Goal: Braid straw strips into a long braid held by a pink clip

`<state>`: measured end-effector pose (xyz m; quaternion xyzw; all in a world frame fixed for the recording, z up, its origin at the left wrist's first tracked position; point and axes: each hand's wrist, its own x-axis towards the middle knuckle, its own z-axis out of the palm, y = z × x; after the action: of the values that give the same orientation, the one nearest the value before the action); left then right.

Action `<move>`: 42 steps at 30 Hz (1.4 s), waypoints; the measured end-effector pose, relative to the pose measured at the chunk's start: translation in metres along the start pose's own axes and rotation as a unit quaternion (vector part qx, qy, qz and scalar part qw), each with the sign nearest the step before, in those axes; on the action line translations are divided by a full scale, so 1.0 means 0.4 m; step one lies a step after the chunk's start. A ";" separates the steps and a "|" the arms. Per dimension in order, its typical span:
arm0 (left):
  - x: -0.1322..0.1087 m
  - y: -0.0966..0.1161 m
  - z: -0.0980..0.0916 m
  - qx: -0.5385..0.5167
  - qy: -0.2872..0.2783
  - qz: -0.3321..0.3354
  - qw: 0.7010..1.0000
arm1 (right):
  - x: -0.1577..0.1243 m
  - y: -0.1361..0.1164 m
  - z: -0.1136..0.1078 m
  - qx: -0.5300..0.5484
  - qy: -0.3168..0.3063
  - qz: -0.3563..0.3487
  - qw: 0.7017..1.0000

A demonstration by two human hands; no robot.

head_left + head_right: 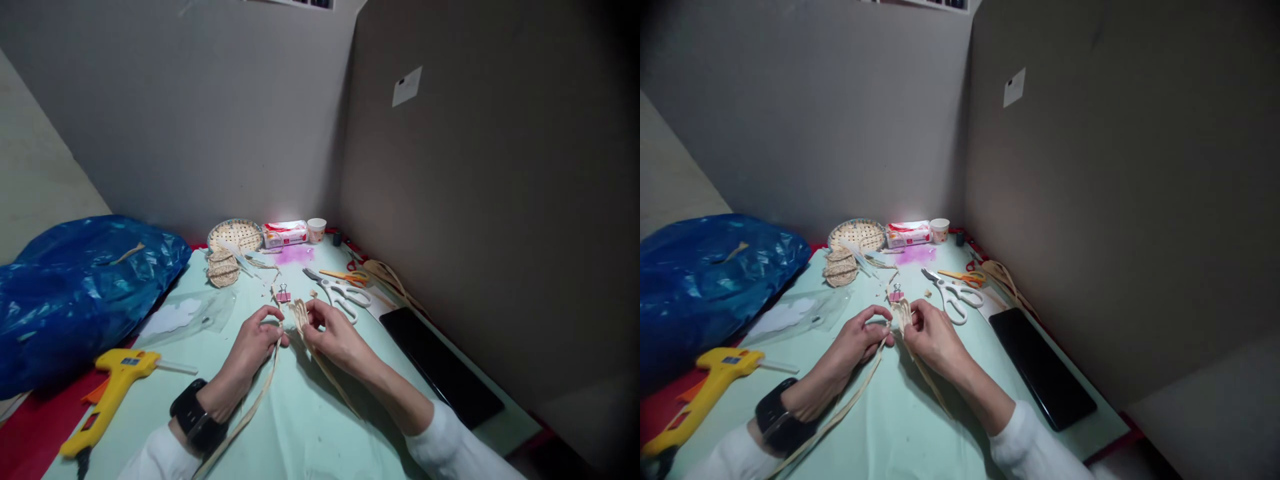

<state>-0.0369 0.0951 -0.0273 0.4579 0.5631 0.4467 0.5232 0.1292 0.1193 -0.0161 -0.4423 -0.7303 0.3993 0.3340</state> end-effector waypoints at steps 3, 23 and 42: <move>-0.001 0.003 0.000 0.003 -0.017 -0.011 1.000 | -0.004 -0.007 -0.009 -0.041 -0.010 0.001 0.999; 0.000 0.004 0.004 0.039 -0.001 -0.031 0.999 | -0.007 0.018 0.014 -0.103 -0.009 0.025 0.994; 0.002 0.002 -0.001 0.051 -0.008 -0.027 0.998 | -0.101 -0.099 -0.141 0.370 0.117 -0.062 0.919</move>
<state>-0.0373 0.0959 -0.0265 0.4721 0.5932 0.3996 0.5153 0.1771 0.0873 0.0391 -0.2842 -0.5120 0.5648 0.5814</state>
